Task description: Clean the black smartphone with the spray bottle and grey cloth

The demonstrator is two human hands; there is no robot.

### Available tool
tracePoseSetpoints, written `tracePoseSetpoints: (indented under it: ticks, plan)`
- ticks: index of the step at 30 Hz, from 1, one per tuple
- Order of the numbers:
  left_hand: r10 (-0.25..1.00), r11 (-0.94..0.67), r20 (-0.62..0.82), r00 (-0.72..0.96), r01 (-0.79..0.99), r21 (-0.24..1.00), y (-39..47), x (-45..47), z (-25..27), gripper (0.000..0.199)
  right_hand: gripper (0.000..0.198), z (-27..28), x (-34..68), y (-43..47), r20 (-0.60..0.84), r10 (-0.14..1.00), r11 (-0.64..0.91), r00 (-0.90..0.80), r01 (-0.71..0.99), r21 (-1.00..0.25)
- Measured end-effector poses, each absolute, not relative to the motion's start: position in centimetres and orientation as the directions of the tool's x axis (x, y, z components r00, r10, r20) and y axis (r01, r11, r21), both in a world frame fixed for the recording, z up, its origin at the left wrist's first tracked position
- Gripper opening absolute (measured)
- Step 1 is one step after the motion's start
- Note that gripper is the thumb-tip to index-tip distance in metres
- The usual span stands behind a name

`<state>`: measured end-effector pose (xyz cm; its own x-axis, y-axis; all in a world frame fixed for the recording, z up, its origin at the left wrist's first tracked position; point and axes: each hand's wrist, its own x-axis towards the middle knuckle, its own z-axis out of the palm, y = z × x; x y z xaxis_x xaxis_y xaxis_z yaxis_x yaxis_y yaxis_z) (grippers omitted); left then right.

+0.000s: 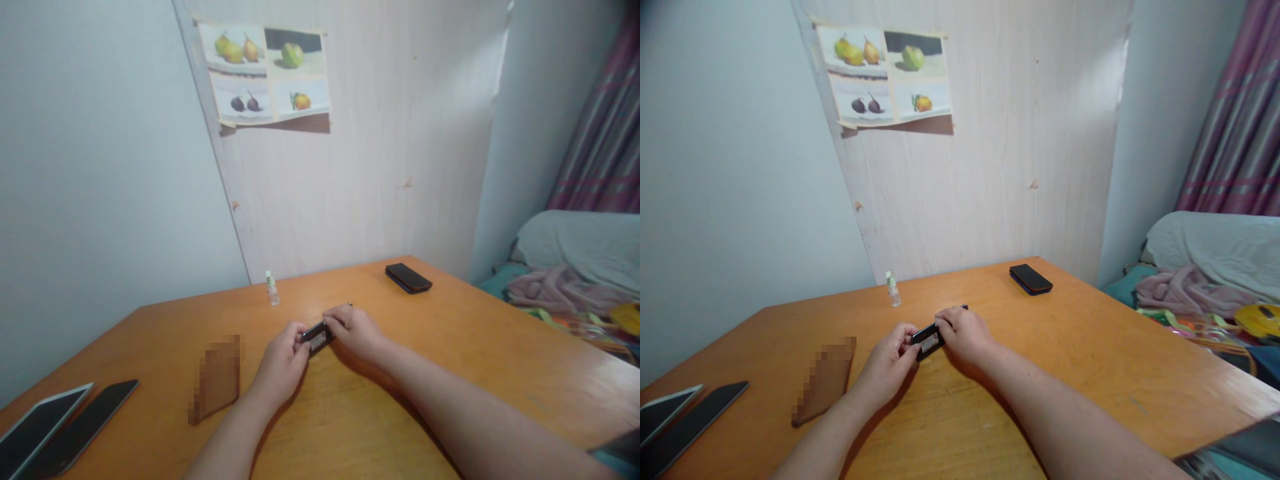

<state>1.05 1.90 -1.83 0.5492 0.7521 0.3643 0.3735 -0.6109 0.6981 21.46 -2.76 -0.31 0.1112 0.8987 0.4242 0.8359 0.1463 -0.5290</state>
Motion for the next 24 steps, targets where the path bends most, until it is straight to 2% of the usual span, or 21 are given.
tracePoseSetpoints:
  ticks: [6, 9, 13, 15, 17, 21, 24]
  plan:
    - [0.751, -0.612, 0.365, 0.551, 0.373, 0.697, 1.9, 1.1, -1.8, 0.013, 0.031, 0.4, 24.1, -2.5, 0.412, 0.85, -0.042, 0.328, 0.821, -0.569]
    - [0.752, -0.612, 0.374, 0.543, 0.365, 0.701, 1.8, 1.2, -1.7, 0.013, 0.028, 0.1, 23.0, -2.7, 0.416, 0.868, 0.013, 0.272, 0.824, -0.567]
    - [0.749, -0.586, 0.361, 0.555, 0.302, 0.752, 1.4, 1.3, -1.5, 0.016, 0.027, -0.7, 19.4, -3.5, 0.439, 0.897, 0.241, 0.045, 0.782, -0.574]
    - [0.75, -0.575, 0.361, 0.555, 0.278, 0.769, 1.4, 1.4, -1.5, 0.02, 0.028, -0.7, 18.7, -3.9, 0.448, 0.894, 0.309, -0.028, 0.761, -0.57]
    - [0.761, -0.569, 0.365, 0.536, 0.283, 0.772, 1.4, 1.5, -1.7, 0.024, 0.029, -0.3, 19.2, -3.9, 0.431, 0.902, 0.269, -0.004, 0.786, -0.556]
    - [0.775, -0.574, 0.378, 0.507, 0.312, 0.757, 1.7, 1.7, -2.1, 0.031, 0.029, 0.6, 20.7, -3.6, 0.414, 0.897, 0.091, 0.155, 0.852, -0.515]
    - [0.777, -0.57, 0.379, 0.502, 0.307, 0.762, 1.5, 1.7, -2.1, 0.032, 0.029, 0.5, 19.8, -4.2, 0.438, 0.897, 0.178, 0.057, 0.861, -0.476]
